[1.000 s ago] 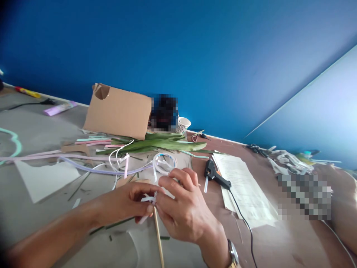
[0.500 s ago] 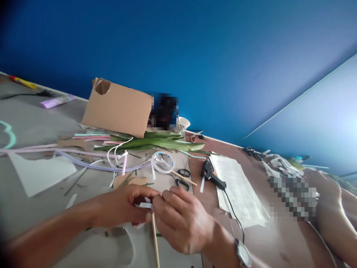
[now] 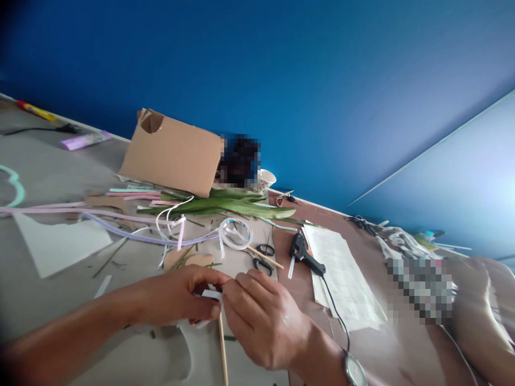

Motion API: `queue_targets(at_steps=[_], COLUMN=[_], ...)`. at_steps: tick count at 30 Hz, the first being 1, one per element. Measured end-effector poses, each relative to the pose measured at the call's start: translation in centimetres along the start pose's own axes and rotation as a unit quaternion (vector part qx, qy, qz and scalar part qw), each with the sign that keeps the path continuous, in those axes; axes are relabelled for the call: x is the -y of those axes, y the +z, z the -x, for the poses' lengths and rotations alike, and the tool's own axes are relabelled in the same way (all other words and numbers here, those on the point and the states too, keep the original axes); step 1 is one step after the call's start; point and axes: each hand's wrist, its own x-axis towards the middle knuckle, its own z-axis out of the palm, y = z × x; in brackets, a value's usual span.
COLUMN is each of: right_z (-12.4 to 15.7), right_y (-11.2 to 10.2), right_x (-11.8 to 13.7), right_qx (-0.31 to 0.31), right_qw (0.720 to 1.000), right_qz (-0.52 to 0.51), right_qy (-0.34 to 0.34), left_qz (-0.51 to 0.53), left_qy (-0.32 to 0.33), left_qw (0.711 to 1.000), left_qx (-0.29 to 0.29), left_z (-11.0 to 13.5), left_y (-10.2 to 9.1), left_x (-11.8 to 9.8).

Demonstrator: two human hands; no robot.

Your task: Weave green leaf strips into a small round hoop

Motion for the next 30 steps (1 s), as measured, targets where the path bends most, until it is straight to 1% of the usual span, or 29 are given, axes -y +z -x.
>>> queue_targets(at_steps=[5,7,9,10,11,12,13,14,15,16,18,19,20,21,22,23,24,27,30], right_z=[0.3,0.4,0.5,0.6,0.7,0.8,1.0,1.1,1.2,1.3,1.4,1.4,1.4,1.3,1.2,1.1,1.0,0.6,0.2], right_y=[0.0,0.0,-0.2,-0.3,-0.4,-0.5,-0.5,-0.5,-0.5,-0.3,0.2,0.4,0.7,1.0,1.2,1.4,1.6,1.6,1.3], right_x=[0.0,0.2,0.4,0.4,0.5,0.4,0.3,0.2,-0.1,-0.3,-0.8,-1.0,-1.1,-1.1,-1.1,-1.0,-0.9,-0.7,-0.5], right_qx=[0.01,0.009,0.003,-0.007,-0.019,-0.034,-0.054,-0.072,-0.093,-0.113,-0.164,-0.187,-0.2,-0.209,-0.213,-0.214,-0.213,-0.207,-0.208], right_qw=[1.0,1.0,0.997,0.99,0.978,0.958,0.929,0.893,0.847,0.794,0.676,0.62,0.571,0.531,0.501,0.48,0.464,0.441,0.415], right_qz=[0.012,0.0,-0.026,-0.047,-0.076,-0.113,-0.157,-0.206,-0.256,-0.308,-0.402,-0.437,-0.465,-0.488,-0.506,-0.522,-0.535,-0.559,-0.586], right_qy=[-0.012,0.01,0.08,0.132,0.195,0.262,0.33,0.395,0.456,0.511,0.596,0.625,0.646,0.66,0.669,0.672,0.673,0.671,0.664], left_qz=[0.016,0.023,0.033,0.041,0.048,0.054,0.057,0.059,0.058,0.057,0.057,0.058,0.058,0.057,0.057,0.057,0.055,0.064,0.076], left_qy=[0.0,-0.002,-0.01,-0.014,-0.019,-0.023,-0.026,-0.029,-0.03,-0.03,-0.028,-0.028,-0.029,-0.03,-0.031,-0.031,-0.031,-0.026,-0.02], left_qw=[1.0,1.0,0.999,0.999,0.998,0.998,0.997,0.997,0.997,0.997,0.997,0.997,0.997,0.997,0.997,0.998,0.998,0.997,0.996], left_qx=[0.003,0.002,-0.012,-0.019,-0.025,-0.029,-0.032,-0.033,-0.035,-0.039,-0.048,-0.047,-0.045,-0.038,-0.028,-0.021,-0.019,-0.044,-0.05], left_z=[-0.1,-0.2,-0.3,-0.3,-0.4,-0.4,-0.5,-0.5,-0.5,-0.5,-0.4,-0.3,-0.2,-0.1,0.0,0.1,0.1,-0.1,-0.4], left_y=[-0.1,-0.1,-0.1,-0.1,-0.1,-0.1,-0.1,-0.1,-0.1,-0.1,-0.1,-0.1,-0.2,-0.2,-0.3,-0.3,-0.3,-0.2,0.0], left_x=[-0.1,0.0,0.2,0.3,0.5,0.6,0.7,0.8,0.8,0.8,0.6,0.4,0.2,0.0,-0.2,-0.3,-0.3,0.1,0.6])
